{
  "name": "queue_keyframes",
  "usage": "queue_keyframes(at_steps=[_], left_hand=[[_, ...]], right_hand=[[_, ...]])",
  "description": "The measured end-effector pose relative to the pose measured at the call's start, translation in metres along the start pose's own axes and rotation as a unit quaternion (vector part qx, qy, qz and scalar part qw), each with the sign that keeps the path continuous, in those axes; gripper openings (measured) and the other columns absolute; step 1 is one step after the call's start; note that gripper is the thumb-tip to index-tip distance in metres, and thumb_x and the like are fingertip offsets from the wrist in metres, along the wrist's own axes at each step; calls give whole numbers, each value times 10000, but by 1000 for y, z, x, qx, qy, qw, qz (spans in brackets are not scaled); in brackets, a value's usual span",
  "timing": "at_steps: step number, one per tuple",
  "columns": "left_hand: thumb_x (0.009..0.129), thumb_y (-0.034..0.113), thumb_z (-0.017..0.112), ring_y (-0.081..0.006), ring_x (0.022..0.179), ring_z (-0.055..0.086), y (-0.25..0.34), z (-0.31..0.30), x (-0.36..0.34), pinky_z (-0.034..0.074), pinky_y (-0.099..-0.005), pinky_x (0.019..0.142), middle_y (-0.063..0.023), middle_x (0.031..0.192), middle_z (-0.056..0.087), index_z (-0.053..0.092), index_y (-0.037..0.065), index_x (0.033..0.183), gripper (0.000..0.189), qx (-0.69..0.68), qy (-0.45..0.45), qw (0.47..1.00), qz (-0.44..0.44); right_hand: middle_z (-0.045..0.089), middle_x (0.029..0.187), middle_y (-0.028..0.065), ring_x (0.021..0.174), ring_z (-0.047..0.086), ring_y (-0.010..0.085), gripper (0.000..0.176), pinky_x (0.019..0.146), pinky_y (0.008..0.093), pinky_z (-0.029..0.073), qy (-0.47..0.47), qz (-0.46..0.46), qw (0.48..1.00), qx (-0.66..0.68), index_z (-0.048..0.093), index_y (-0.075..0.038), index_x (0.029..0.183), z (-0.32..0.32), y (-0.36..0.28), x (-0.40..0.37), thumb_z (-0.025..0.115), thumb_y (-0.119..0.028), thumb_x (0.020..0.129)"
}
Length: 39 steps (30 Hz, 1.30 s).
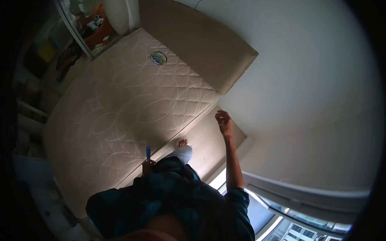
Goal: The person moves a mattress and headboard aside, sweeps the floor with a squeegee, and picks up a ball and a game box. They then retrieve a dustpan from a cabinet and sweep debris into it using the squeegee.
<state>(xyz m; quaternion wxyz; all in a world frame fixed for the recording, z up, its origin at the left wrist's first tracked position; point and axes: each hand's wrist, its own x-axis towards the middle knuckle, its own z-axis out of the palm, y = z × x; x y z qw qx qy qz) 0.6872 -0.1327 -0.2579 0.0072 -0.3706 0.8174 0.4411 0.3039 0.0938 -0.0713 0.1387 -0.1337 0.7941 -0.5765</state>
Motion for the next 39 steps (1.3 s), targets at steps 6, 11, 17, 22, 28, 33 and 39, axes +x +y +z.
queue_keyframes(at_steps=[6, 11, 17, 22, 28, 33, 39], left_hand=[[724, 250, 545, -278, 671, 592, 210, 35, 119, 461, -370, 616, -129, 681, 600, 622, 110, 747, 161, 11, 0, 1000, -11], [708, 256, 584, -229, 614, 601, 375, 78, 181, 461, -337, 573, -136, 626, 583, 585, 93, 927, 273, -61, 8, 997, -46], [685, 203, 637, -92, 482, 475, 548, 137, 226, 406, -257, 474, -54, 530, 510, 462, 71, 1136, 501, -167, 178, 968, -50], [584, 203, 742, -53, 453, 412, 573, 173, 297, 354, -220, 421, 10, 488, 463, 484, 44, 678, 317, -266, 233, 934, -59], [545, 131, 745, -127, 600, 547, 605, 203, 336, 445, -245, 527, -46, 664, 523, 295, 30, 1247, 840, -237, 226, 942, 73], [538, 71, 724, -140, 604, 547, 582, 241, 358, 459, -233, 534, -81, 756, 508, 208, 46, 1285, 908, -265, 313, 909, 66], [400, 195, 796, -321, 782, 509, 597, 192, 376, 449, -351, 688, -180, 913, 477, 236, -39, 1249, 1044, -146, 296, 926, 186]], right_hand=[[473, 1100, 94, 975, 465, 220, 498, 726, 332, 438, 115, -143, 982, -37, 414, -59, 1121, -127, -81, 168, 651, -161, 695], [369, 1210, 93, 1097, 343, 245, 747, 868, 358, 343, 65, -390, 916, -65, 313, -46, 1202, -151, -82, 312, 728, -166, 593], [387, 1133, 182, 1009, 414, 283, 781, 855, 379, 339, 3, -500, 862, 77, 264, -41, 1184, -132, -54, 396, 733, -138, 568], [389, 1101, 185, 1020, 420, 320, 659, 830, 406, 386, -52, -524, 845, 90, 308, -85, 1106, -133, -57, 407, 717, -117, 590], [382, 1088, 179, 1033, 416, 335, 558, 846, 417, 405, -90, -531, 835, 114, 320, -97, 1028, -134, -53, 415, 699, -217, 637], [385, 1068, 179, 1035, 417, 348, 600, 855, 430, 404, -86, -506, 842, 168, 287, -89, 1036, -123, -48, 419, 698, -256, 632], [389, 1025, 179, 1024, 414, 395, 486, 856, 470, 400, -100, -487, 854, 152, 309, -72, 996, -123, -58, 414, 634, -209, 663]])
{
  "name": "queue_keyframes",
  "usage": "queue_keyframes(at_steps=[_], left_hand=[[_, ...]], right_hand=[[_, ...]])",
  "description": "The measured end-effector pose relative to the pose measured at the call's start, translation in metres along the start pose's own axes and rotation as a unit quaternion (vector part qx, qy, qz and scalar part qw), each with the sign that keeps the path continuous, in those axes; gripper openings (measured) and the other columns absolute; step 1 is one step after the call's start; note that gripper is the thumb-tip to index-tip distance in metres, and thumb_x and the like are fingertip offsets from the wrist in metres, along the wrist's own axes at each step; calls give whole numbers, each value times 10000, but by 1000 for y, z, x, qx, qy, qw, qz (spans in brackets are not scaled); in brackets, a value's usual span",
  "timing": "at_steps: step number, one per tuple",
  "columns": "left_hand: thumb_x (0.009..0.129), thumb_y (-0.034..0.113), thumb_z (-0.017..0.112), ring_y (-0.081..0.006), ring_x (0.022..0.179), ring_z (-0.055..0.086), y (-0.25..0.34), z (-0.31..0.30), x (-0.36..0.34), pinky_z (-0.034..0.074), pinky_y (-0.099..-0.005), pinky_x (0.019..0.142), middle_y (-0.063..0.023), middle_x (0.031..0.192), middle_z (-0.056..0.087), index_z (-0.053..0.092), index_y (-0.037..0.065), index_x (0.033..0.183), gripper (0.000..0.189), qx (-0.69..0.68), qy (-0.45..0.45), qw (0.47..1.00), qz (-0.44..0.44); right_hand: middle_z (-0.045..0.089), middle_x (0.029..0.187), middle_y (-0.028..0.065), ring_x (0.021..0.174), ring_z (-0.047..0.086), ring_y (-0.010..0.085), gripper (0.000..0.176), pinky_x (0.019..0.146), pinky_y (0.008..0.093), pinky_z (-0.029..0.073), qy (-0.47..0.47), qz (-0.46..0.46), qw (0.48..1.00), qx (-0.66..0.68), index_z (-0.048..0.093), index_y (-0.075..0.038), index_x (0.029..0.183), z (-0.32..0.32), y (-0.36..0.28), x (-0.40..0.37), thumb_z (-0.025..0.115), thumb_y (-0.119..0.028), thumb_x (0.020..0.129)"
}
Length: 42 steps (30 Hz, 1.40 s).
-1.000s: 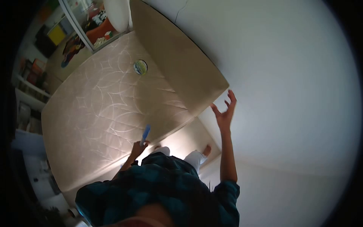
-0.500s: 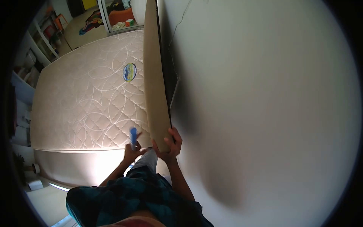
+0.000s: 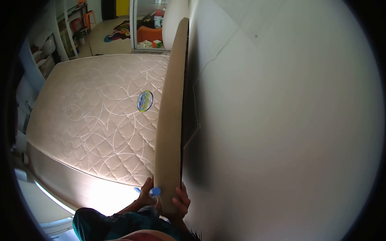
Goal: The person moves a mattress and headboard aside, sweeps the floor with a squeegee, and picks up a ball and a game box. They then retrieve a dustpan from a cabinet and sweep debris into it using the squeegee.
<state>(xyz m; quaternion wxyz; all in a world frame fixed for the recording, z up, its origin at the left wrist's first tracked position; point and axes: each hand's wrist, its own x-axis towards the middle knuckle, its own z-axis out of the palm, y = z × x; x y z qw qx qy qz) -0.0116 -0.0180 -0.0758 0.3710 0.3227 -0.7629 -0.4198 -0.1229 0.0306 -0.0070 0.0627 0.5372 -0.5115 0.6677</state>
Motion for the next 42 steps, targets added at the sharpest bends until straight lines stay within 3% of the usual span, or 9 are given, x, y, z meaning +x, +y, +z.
queue_keyframes(at_steps=[3, 13, 16, 21, 27, 32, 35, 39, 42], left_hand=[[378, 233, 808, -331, 802, 504, -15, 0, -7, 440, -353, 698, -198, 921, 471, 245, -77, 1230, 1067, 1, -43, 999, -5], [421, 250, 803, -293, 703, 486, -16, -4, 5, 404, -326, 560, -170, 828, 453, 376, -111, 1109, 887, -44, -81, 995, 22], [420, 231, 806, -284, 714, 496, -19, -4, 6, 416, -325, 573, -166, 842, 453, 382, -97, 1114, 877, -33, -70, 995, 56], [425, 169, 802, -279, 754, 513, -7, -5, 13, 438, -323, 617, -158, 871, 455, 331, -75, 1169, 914, -64, -67, 995, 42], [442, 137, 785, -288, 822, 519, -12, -6, 10, 447, -321, 658, -167, 906, 463, 328, -62, 1170, 882, -59, -100, 993, 5], [435, 147, 772, -285, 785, 497, -9, -6, 11, 424, -349, 667, -144, 866, 457, 365, -56, 1141, 840, -25, -60, 997, 45], [413, 151, 776, -274, 774, 489, -6, -3, 4, 417, -347, 660, -132, 858, 454, 321, -54, 1186, 920, -43, -62, 997, -5], [419, 193, 788, -242, 763, 486, -3, 1, -5, 411, -320, 663, -124, 857, 450, 197, -20, 1267, 1055, -13, -13, 1000, 5], [440, 207, 787, -231, 757, 482, 2, -5, -16, 411, -304, 658, -118, 859, 450, 210, -1, 1270, 1032, -55, 13, 998, -6]], right_hand=[[394, 1000, 182, 1027, 406, 417, 457, 866, 482, 390, -40, 49, 998, -1, 322, -72, 968, -6, -7, 5, 629, -174, 646], [425, 975, 188, 975, 456, 402, 408, 853, 492, 394, 17, 68, 997, -28, 367, -76, 932, 1, -9, 7, 616, -148, 617], [434, 964, 193, 972, 457, 401, 409, 855, 495, 391, 33, 59, 997, -36, 376, -71, 935, 5, -10, 8, 609, -134, 605], [450, 951, 212, 931, 479, 399, 404, 847, 500, 394, 2, 25, 999, -35, 387, -49, 935, -4, -1, 4, 604, -160, 613], [468, 964, 242, 920, 495, 383, 404, 840, 509, 393, 29, 17, 998, -48, 397, -11, 928, 0, -1, 6, 620, -184, 638], [460, 1027, 257, 954, 485, 384, 396, 853, 512, 376, 5, 15, 999, -45, 423, 1, 934, 0, -4, 16, 623, -187, 648], [459, 1066, 235, 994, 467, 362, 402, 861, 464, 381, 25, 40, 998, -36, 440, 0, 955, -3, -8, 11, 629, -146, 632], [457, 1096, 204, 1031, 447, 320, 441, 874, 415, 374, 49, 44, 998, -5, 434, -5, 1005, -1, -10, 7, 628, -90, 618], [444, 1122, 190, 1039, 439, 293, 469, 885, 399, 362, 43, 19, 999, -1, 417, -8, 1039, 1, -9, 0, 617, -50, 617]])
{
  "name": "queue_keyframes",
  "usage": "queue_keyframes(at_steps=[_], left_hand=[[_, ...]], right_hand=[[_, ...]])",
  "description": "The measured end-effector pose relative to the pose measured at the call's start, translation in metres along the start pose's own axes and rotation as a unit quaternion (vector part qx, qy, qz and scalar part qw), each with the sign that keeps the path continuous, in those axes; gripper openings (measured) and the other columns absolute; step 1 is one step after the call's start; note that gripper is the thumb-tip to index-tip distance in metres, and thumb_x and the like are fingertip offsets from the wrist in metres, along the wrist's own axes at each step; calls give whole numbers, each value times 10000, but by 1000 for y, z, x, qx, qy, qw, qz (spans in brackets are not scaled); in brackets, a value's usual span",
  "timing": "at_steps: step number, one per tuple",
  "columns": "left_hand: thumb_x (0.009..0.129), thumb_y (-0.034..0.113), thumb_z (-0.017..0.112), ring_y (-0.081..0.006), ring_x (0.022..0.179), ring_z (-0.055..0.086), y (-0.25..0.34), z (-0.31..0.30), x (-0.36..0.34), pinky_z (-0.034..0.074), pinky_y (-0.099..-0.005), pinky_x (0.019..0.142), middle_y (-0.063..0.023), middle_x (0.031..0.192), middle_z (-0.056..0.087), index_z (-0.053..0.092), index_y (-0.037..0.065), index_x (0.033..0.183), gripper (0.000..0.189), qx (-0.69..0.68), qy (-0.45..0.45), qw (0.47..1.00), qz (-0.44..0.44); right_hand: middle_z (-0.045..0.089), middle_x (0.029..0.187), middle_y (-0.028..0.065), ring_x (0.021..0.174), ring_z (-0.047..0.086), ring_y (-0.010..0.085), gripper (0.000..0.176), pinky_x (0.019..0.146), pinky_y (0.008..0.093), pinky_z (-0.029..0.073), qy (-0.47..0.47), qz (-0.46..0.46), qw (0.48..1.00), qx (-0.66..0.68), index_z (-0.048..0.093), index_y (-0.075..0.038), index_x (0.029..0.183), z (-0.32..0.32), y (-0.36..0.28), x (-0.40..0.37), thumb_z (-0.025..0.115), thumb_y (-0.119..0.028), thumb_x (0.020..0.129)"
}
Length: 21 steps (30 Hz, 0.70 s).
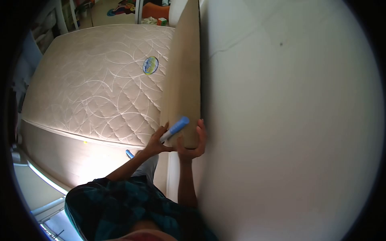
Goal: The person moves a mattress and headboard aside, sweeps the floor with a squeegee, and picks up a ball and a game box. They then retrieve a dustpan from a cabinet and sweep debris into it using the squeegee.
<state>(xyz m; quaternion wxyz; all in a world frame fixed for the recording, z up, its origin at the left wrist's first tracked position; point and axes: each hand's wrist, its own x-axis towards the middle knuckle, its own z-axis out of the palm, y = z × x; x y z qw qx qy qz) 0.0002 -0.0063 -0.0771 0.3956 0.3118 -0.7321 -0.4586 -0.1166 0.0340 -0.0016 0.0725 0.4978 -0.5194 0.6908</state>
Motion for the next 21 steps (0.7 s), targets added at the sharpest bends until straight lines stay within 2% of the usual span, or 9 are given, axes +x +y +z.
queue_keyframes(at_steps=[4, 6, 8, 10, 11, 14, 17, 20, 21], left_hand=[[549, 198, 742, -204, 705, 493, -6, -35, -27, 419, -302, 651, -91, 781, 474, 300, 103, 1264, 846, 3, -18, 998, -62], [592, 186, 713, -193, 649, 489, -15, -58, -42, 417, -306, 613, -82, 726, 479, 352, 144, 1244, 746, -1, -3, 999, -35], [612, 202, 701, -190, 617, 490, -25, -81, -50, 418, -311, 590, -72, 692, 482, 367, 167, 1236, 708, -15, -2, 998, -67], [620, 205, 697, -189, 610, 495, -10, -103, -58, 421, -313, 590, -71, 679, 483, 359, 170, 1240, 707, -11, -29, 993, -114], [635, 221, 684, -202, 625, 511, -14, -105, -58, 426, -318, 599, -84, 695, 508, 349, 165, 1244, 697, -23, -18, 995, -91], [652, 228, 666, -225, 676, 545, 4, -127, -40, 431, -317, 614, -114, 777, 547, 336, 160, 1249, 685, -48, -89, 979, -174], [663, 231, 651, -242, 731, 568, 5, -136, -23, 439, -319, 638, -134, 839, 565, 329, 155, 1250, 674, -79, -99, 971, -204], [660, 180, 639, -242, 741, 578, -10, -137, -35, 444, -319, 653, -135, 828, 572, 373, 144, 1223, 624, 23, 31, 997, -64], [656, 161, 634, -238, 732, 576, -3, -141, -47, 444, -317, 649, -130, 819, 573, 390, 139, 1210, 607, 23, 39, 995, -94]], right_hand=[[416, 1154, 186, 1046, 425, 273, 488, 895, 377, 344, 0, 31, 999, -35, 400, -5, 1050, 3, -13, -5, 624, -29, 616], [431, 1117, 160, 1028, 426, 242, 499, 880, 343, 350, 30, 87, 996, 15, 400, 3, 1052, 10, -18, -9, 641, -46, 618], [443, 1065, 133, 990, 437, 209, 509, 850, 320, 365, 40, 197, 979, -38, 382, 9, 1076, 7, -30, -18, 630, -36, 635], [438, 1051, 117, 968, 443, 198, 523, 826, 302, 375, 22, 255, 964, -76, 367, 6, 1098, 2, -40, -17, 620, -18, 641], [435, 1043, 109, 957, 447, 193, 531, 814, 293, 380, 20, 283, 954, -93, 359, 4, 1109, 1, -44, -16, 615, -9, 644], [428, 1074, 94, 986, 431, 196, 480, 835, 306, 360, -28, 320, 940, -116, 339, -18, 1138, 8, -64, -2, 565, -153, 736], [418, 1110, 102, 1043, 405, 228, 481, 897, 342, 310, 17, 367, 927, 77, 343, -11, 1136, -2, -52, -2, 444, -349, 809], [411, 1153, 82, 1073, 391, 247, 569, 926, 363, 271, 97, 489, 840, 215, 343, -49, 1155, -7, -25, -44, 313, -502, 811], [357, 1197, 91, 1085, 377, 257, 571, 918, 389, 280, 84, 582, 794, 154, 318, -66, 1179, -24, -1, -85, 337, -499, 806]])
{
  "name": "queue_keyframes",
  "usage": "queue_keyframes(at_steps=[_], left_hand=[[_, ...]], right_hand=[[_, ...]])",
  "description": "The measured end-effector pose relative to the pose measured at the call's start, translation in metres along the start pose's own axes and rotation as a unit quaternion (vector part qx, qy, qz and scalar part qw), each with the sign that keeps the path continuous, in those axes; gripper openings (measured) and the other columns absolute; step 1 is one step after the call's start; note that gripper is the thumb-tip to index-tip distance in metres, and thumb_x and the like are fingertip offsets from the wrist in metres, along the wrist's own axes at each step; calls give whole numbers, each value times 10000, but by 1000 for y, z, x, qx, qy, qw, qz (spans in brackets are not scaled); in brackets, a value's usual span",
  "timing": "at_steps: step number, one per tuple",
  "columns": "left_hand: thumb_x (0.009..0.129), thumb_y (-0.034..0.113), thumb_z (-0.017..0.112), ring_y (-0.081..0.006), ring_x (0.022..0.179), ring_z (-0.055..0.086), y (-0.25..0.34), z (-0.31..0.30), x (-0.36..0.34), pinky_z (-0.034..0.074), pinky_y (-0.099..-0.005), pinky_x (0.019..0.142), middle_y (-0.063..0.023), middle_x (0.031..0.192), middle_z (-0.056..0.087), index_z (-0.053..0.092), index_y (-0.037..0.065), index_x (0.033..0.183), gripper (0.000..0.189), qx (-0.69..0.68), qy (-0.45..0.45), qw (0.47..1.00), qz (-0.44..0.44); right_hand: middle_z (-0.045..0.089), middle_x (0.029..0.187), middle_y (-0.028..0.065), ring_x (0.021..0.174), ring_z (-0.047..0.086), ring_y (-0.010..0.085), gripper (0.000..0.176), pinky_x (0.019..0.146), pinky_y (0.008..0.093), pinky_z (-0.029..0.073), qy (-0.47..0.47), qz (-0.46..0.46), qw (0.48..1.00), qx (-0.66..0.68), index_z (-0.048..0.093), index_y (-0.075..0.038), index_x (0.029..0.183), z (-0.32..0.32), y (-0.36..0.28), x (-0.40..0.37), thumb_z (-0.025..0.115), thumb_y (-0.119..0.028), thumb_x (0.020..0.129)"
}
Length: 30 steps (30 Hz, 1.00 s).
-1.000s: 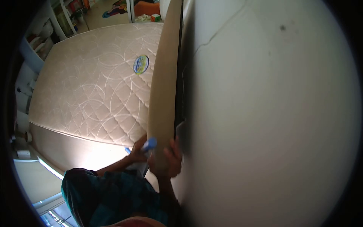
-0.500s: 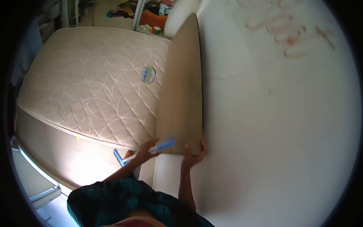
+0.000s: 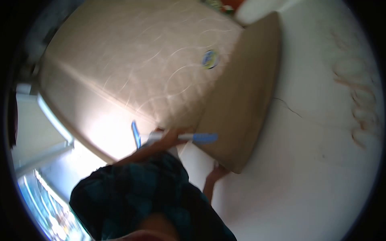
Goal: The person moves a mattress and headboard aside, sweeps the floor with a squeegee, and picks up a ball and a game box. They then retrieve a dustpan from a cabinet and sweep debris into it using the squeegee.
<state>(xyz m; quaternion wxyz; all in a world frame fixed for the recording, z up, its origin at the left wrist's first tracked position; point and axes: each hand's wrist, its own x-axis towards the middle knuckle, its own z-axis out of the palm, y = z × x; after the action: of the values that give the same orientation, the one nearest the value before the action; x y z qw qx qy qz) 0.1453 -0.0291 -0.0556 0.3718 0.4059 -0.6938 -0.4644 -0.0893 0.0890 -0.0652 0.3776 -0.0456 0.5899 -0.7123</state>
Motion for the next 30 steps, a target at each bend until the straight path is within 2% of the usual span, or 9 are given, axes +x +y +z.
queue_keyframes(at_steps=[3, 7, 10, 13, 15, 18, 25, 27, 30], left_hand=[[641, 99, 619, -227, 704, 570, 12, -65, -17, 442, -310, 635, -115, 792, 572, 436, 129, 1176, 567, 5, 49, 996, -77], [599, -24, 600, -196, 681, 574, 12, -143, -67, 440, -279, 643, -105, 786, 586, 514, 121, 1100, 528, -20, 233, 963, -130], [645, 43, 629, -144, 750, 582, -37, -207, -128, 444, -271, 682, -121, 813, 609, 565, 18, 961, 324, -22, 434, 875, -214], [714, 93, 619, -58, 602, 507, -30, -295, -184, 417, -216, 555, -48, 655, 585, 606, 12, 855, 163, 33, 554, 794, -249], [768, 106, 569, -37, 530, 412, -36, -356, -222, 336, -182, 480, 13, 594, 516, 615, 21, 867, 138, 27, 639, 738, -215], [797, 139, 542, -46, 533, 394, -38, -451, -285, 304, -187, 485, 8, 626, 522, 602, 26, 892, 159, 84, 666, 709, -217], [788, 147, 557, -46, 550, 385, -85, -653, -331, 315, -202, 505, 12, 639, 517, 605, 39, 874, 146, 137, 694, 665, -240], [796, 148, 547, -34, 538, 378, -109, -705, -333, 299, -189, 483, 25, 600, 481, 604, 36, 868, 145, 132, 683, 668, -263], [810, 159, 530, -37, 518, 364, -145, -770, -337, 285, -187, 468, 35, 572, 437, 598, 18, 876, 169, 130, 680, 663, -285]], right_hand=[[389, 1201, 95, 1038, 423, 281, 545, 840, 422, 359, 11, 392, 879, -273, 364, -90, 1169, -57, 98, 13, 385, -484, 794], [487, 1019, 83, 912, 492, 257, 372, 737, 396, 413, -211, 364, 802, -424, 453, -79, 1053, -1, 161, 52, 441, -342, 790], [561, 882, 74, 818, 544, 240, 245, 660, 376, 453, -365, 326, 706, -512, 519, -72, 965, 79, 214, 46, 483, -236, 787], [533, 852, 126, 777, 541, 239, 306, 623, 328, 454, -303, 324, 772, -454, 499, 21, 952, 176, 253, 49, 453, -236, 792], [536, 861, 120, 774, 537, 245, 330, 655, 353, 442, -374, 286, 742, -476, 490, 4, 991, 227, 272, 35, 468, -249, 781], [548, 888, 115, 770, 546, 255, 356, 664, 383, 438, -332, 250, 724, -551, 478, -25, 1034, 276, 302, -34, 490, -259, 765], [566, 934, 112, 793, 560, 274, 369, 672, 414, 449, -398, 318, 526, -681, 471, -65, 1065, 371, 386, -171, 496, -273, 761], [566, 931, 112, 793, 561, 263, 352, 668, 403, 453, -383, 429, 513, -638, 480, -74, 1053, 410, 445, -190, 498, -272, 762], [576, 882, 78, 745, 567, 229, 309, 641, 385, 454, -441, 383, 468, -664, 505, -79, 1007, 497, 534, -237, 503, -274, 768]])
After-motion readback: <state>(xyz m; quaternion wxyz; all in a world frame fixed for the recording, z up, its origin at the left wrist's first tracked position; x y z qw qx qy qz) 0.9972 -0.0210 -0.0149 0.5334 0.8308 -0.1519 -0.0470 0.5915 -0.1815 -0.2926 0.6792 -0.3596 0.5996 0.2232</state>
